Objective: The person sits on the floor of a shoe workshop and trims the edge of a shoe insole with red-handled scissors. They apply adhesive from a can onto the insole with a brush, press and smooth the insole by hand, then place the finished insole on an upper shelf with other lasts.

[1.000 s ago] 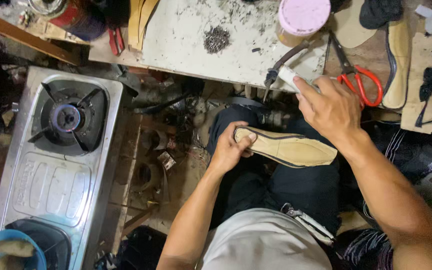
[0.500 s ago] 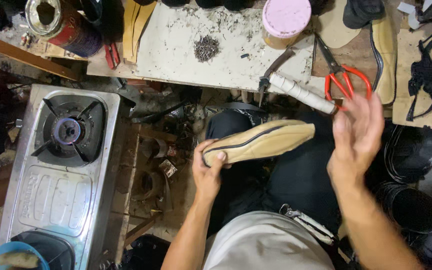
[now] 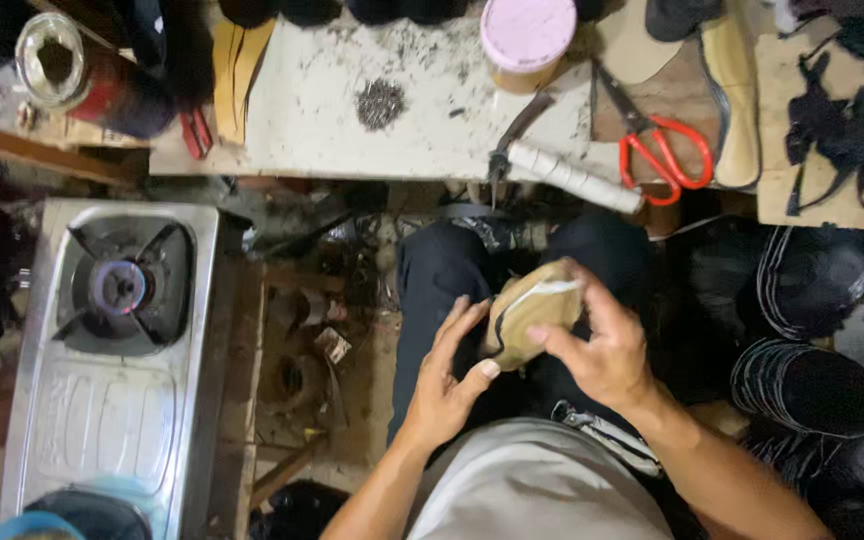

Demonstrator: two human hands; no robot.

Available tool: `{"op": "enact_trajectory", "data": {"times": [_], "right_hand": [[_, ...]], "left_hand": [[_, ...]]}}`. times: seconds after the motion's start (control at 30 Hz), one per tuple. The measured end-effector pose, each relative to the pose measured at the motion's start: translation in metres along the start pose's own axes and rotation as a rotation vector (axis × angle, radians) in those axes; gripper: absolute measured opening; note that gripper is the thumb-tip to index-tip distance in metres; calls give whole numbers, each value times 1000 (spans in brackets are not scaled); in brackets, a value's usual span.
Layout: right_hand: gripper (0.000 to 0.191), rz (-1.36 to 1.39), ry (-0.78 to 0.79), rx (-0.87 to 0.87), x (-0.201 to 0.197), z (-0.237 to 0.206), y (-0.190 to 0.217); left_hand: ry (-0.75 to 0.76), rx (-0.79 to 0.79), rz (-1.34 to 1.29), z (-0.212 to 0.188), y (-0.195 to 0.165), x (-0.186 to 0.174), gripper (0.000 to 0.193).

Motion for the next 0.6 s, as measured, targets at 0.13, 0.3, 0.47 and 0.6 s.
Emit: {"op": "enact_trajectory", "data": {"times": [0.13, 0.3, 0.47, 0.6], "right_hand": [[68, -380, 172, -99, 28, -1, 23], [69, -273, 188, 75, 39, -2, 3], [70, -295, 185, 63, 42, -1, -12], [62, -187, 220, 273, 42, 4, -51]], "left_hand": [[115, 88, -116, 21, -21, 0, 66], [60, 5, -135, 27, -14, 4, 46], [-11, -122, -196, 32, 19, 9, 44], [-36, -124, -353, 39, 43, 8, 44]]}}
Point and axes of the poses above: each hand's wrist, its own z-axis towards the middle knuckle, its own x-axis out of the palm, y = z × x, the point moved 10 cm from there along z, towards the middle knuckle, and after that the axes turned 15 degrees about y, right-handed, at the moved point
